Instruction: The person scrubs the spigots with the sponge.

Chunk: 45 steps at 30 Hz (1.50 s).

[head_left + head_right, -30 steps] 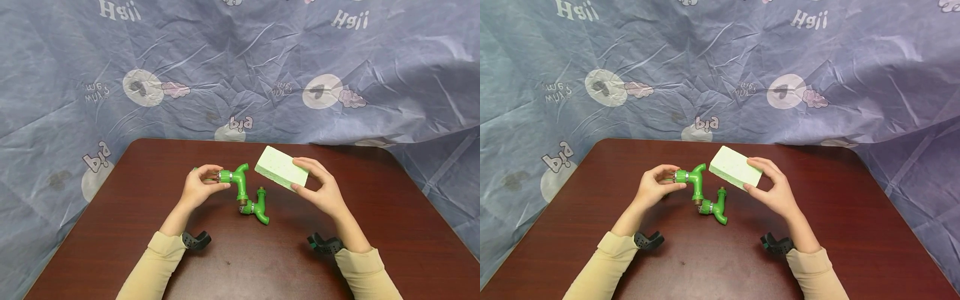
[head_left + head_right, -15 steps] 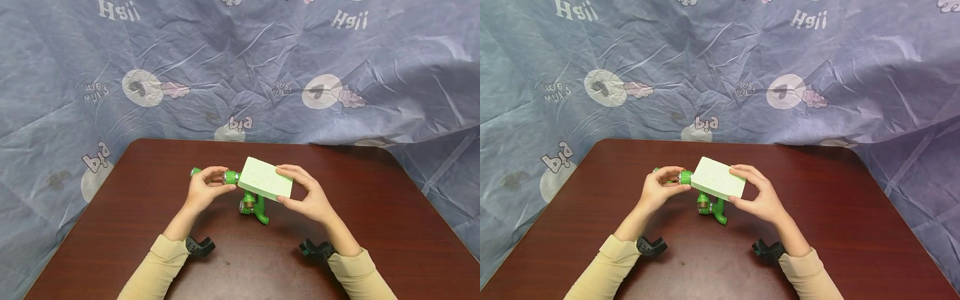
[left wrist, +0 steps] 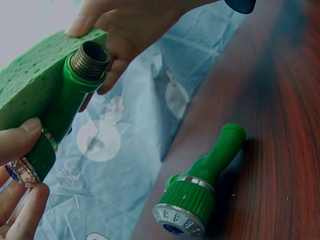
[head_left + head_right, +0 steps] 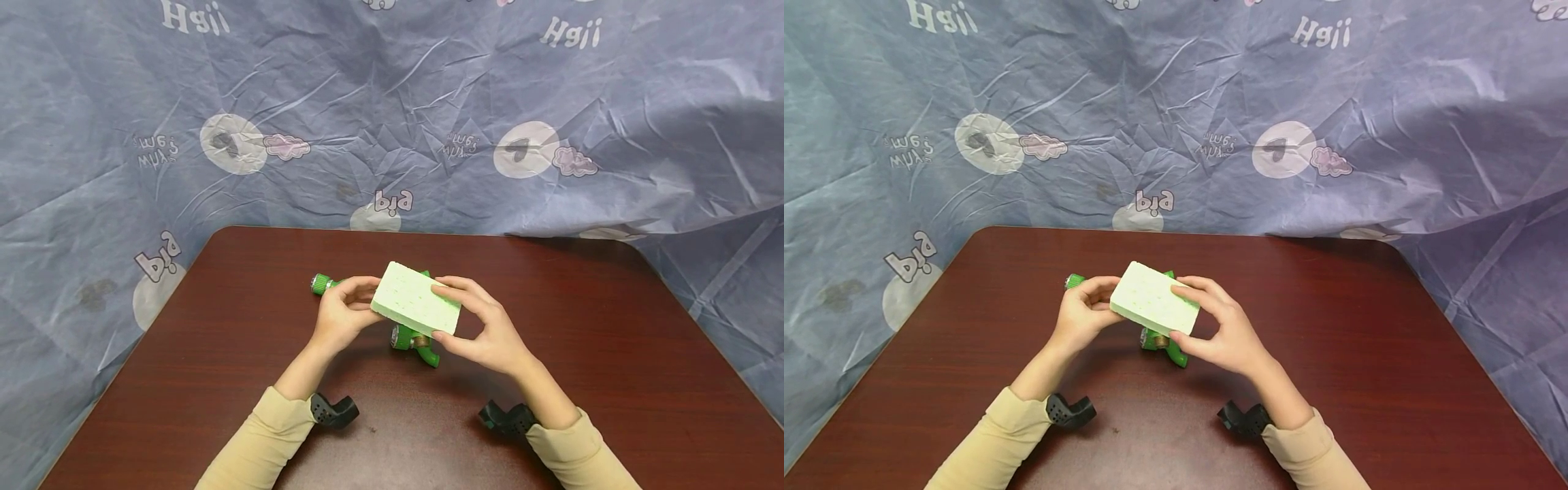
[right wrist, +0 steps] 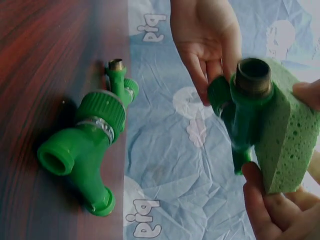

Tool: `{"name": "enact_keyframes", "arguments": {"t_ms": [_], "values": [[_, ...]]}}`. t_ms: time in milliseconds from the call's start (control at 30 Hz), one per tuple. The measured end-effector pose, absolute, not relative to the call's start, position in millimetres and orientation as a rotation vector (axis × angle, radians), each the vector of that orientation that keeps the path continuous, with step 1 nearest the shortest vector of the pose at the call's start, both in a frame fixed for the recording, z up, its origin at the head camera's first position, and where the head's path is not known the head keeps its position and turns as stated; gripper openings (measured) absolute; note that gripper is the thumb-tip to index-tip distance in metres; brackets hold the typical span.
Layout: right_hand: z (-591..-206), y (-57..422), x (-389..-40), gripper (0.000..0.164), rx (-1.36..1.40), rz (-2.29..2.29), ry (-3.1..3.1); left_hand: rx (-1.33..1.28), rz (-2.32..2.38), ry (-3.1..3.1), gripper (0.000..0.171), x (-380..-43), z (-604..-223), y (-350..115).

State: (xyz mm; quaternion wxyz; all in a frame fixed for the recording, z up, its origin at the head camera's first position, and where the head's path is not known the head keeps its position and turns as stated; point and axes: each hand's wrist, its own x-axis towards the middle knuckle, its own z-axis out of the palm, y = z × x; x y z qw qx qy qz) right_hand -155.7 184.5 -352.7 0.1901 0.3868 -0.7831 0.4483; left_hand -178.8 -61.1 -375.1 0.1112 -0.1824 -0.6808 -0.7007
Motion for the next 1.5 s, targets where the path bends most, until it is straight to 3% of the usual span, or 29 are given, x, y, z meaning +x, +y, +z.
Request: {"name": "enact_keyframes", "arguments": {"t_ms": [300, 567, 833, 1100, 1500], "values": [[-350, 182, -153, 0.061, 0.93, 1.197, -2.219, -0.494, -2.062, -2.059, 0.043, -164, -353, -57], [-322, 182, -141, 0.054, 0.643, 1.216, -2.161, -0.454, -2.052, -2.094, 0.042, -158, -342, -58], [-320, 173, -135, 0.056, 1.001, 1.203, -2.117, -0.49, -2.087, -2.059, 0.041, -158, -342, -58], [-322, 183, -142, 0.054, 0.729, 1.2, -2.183, -0.464, -2.058, -2.069, 0.042, -158, -340, -59], [-314, 195, -140, 0.055, 1.086, 1.288, -2.297, -0.407, -2.047, -2.014, 0.041, -161, -341, -64]]}}
